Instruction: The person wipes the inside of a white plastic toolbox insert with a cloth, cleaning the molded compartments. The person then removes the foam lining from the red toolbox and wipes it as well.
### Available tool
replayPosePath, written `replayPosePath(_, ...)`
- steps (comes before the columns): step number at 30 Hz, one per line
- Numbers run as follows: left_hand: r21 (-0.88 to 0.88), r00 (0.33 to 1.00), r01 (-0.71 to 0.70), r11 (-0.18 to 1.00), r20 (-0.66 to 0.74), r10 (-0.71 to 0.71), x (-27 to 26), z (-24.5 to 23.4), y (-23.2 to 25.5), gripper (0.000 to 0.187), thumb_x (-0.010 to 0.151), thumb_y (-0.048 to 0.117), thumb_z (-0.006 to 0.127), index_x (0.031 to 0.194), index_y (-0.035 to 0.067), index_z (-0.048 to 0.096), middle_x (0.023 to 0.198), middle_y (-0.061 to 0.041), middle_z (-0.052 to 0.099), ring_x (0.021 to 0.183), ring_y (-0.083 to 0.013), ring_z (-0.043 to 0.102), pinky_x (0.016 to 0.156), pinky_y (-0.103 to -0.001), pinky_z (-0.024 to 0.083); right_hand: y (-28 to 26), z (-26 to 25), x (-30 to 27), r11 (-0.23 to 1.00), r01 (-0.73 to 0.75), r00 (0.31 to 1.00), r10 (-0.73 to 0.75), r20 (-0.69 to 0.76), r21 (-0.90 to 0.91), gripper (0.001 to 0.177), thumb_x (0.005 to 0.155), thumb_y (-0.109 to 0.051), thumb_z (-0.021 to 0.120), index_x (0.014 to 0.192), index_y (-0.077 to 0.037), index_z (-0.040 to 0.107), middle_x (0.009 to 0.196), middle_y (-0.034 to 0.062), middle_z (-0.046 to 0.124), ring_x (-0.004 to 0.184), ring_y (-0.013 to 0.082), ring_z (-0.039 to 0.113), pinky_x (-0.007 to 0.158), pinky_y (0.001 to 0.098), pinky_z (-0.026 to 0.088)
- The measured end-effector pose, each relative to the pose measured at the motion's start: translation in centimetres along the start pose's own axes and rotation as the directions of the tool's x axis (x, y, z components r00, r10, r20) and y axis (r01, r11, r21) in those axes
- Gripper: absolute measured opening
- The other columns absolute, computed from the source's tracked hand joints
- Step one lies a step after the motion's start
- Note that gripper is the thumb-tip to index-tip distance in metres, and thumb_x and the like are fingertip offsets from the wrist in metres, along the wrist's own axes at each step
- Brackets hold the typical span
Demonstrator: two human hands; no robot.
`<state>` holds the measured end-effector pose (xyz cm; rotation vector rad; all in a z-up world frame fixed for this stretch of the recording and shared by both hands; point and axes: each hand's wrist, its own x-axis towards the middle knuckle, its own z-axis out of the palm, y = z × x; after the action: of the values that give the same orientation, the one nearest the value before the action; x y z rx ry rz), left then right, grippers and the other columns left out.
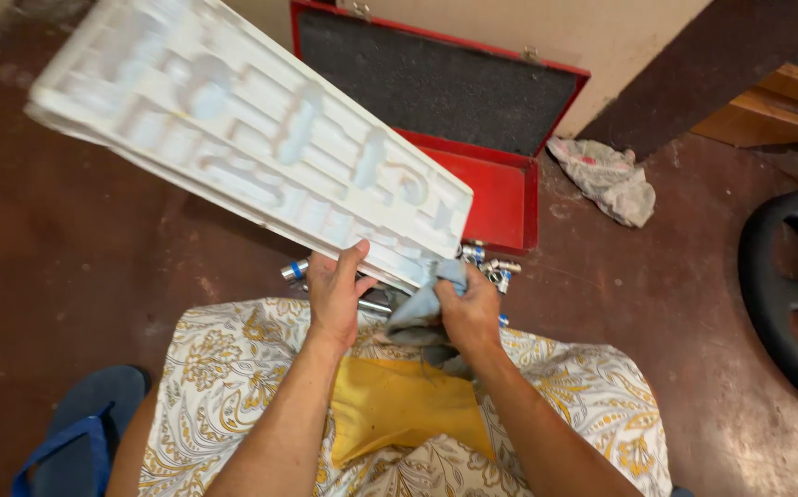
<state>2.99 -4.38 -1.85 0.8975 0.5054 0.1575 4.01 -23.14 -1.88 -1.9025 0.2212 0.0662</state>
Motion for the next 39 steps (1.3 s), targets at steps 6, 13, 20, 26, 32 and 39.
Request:
replayPosePath(6,-0.144,0.99,-0.138,0.98,-0.039,0.134,0.7,-1.2,2.4,0.035,0.095,0.018,0.071,0.117,0.003,0.049,0.111,-0.01,0.06,0.099,-0.0199,0.063,0.087,-0.047,0.064,0.1,-1.7,0.2,0.981,0.015,0.994,-0.036,-0.104,-0.191,0.026,0.084,-0.017,0.071,0.107,-0.004,0.073,0.091,0.0128,0.078,0.083,0.02,0.072,0.078,0.0342,0.056)
replayPosePath(13,-0.088,0.987,0.072,0.994,-0.138,-0.084,0.3,-1.1,3.7,0.05,0.092,0.037,0.064,0.12,-0.004,0.058,0.112,-0.013,0.07,0.098,-0.0232,0.073,0.083,-0.05,0.061,0.6,-2.8,0.9,0.964,-0.011,0.988,-0.031,-0.153,-0.267,0.023,0.086,-0.016,0.07,0.107,-0.005,0.073,0.092,0.0116,0.077,0.084,0.0204,0.073,0.077,0.0354,0.056)
replayPosePath(20,-0.186,0.999,0.032,0.982,-0.003,-0.034,1.5,-2.8,1.4,0.034,0.089,0.019,0.068,0.108,-0.009,0.064,0.104,-0.013,0.067,0.097,-0.0229,0.07,0.091,-0.049,0.061,0.9,-3.4,1.6,0.995,-0.023,0.978,0.003,-0.21,-0.092,0.019,0.09,-0.011,0.069,0.107,-0.004,0.072,0.086,0.0062,0.073,0.073,0.0118,0.065,0.065,0.0307,0.055)
replayPosePath(26,-0.214,0.999,0.031,0.976,-0.032,-0.038,2.6,-3.8,0.6,0.023,0.089,0.01,0.071,0.097,-0.009,0.062,0.096,-0.013,0.062,0.089,-0.0229,0.067,0.093,-0.053,0.061,1.4,-3.9,1.9,0.995,0.101,0.965,-0.093,-0.245,0.019,0.019,0.09,-0.006,0.071,0.108,0.0,0.071,0.085,0.0015,0.07,0.072,0.0056,0.059,0.063,0.0239,0.049)
replayPosePath(32,-0.256,0.996,0.054,0.965,-0.051,-0.07,2.6,-3.8,0.6,0.018,0.087,0.008,0.066,0.094,-0.007,0.063,0.097,-0.013,0.067,0.088,-0.0231,0.07,0.089,-0.051,0.061,1.5,-4.1,1.9,0.991,0.113,0.948,-0.085,-0.307,0.075,0.02,0.092,-0.007,0.071,0.111,0.0,0.07,0.083,0.0005,0.068,0.071,0.0037,0.055,0.064,0.0217,0.046)
replayPosePath(39,-0.23,0.995,0.023,0.973,-0.088,-0.044,2.7,-3.7,0.6,0.017,0.087,0.003,0.069,0.097,-0.01,0.062,0.098,-0.014,0.065,0.09,-0.0254,0.068,0.088,-0.052,0.061,1.9,-4.8,2.7,0.946,0.127,0.94,-0.019,-0.34,0.298,0.018,0.095,-0.004,0.069,0.112,0.001,0.066,0.092,0.0039,0.069,0.075,0.0072,0.058,0.065,0.0242,0.046)
